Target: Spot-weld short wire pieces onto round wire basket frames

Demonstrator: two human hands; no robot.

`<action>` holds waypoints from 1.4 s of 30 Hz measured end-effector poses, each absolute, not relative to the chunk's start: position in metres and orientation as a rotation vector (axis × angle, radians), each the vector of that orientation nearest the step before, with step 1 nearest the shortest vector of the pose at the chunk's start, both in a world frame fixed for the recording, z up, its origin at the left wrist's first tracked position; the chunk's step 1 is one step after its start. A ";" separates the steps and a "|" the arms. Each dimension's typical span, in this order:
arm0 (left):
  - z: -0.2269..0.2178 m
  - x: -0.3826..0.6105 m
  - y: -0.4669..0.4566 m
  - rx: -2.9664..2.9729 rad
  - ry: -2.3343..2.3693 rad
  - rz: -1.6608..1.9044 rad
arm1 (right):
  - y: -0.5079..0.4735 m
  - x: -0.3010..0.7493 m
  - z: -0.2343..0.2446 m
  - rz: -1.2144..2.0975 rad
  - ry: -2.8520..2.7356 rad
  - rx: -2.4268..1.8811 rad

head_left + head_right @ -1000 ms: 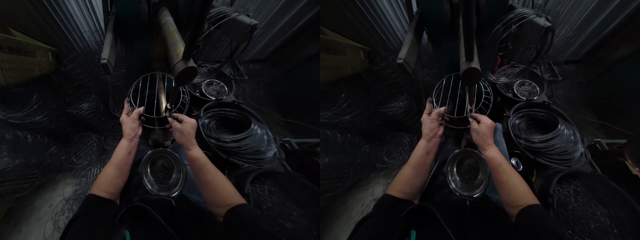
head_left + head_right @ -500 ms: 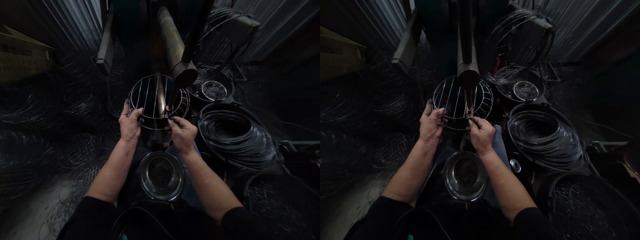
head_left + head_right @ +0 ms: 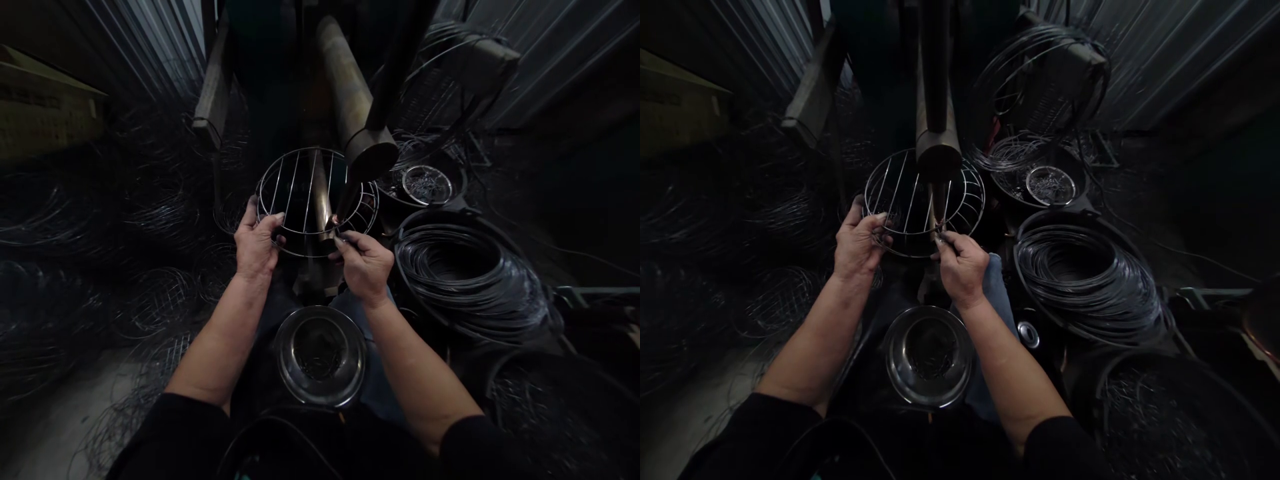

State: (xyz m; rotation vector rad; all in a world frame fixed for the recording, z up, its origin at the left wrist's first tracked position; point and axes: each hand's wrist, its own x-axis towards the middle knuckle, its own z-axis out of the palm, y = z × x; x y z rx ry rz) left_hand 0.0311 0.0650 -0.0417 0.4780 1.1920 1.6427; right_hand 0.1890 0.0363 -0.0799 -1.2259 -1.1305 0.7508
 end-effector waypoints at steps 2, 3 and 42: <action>-0.040 0.032 0.064 0.487 1.196 1.644 | 0.037 0.189 -0.080 0.735 -1.136 -1.214; -0.039 0.033 0.064 0.493 1.199 1.644 | 0.037 0.189 -0.081 0.732 -1.138 -1.206; -0.039 0.038 0.069 0.454 1.246 1.639 | 0.042 0.197 -0.075 0.960 -1.041 -1.195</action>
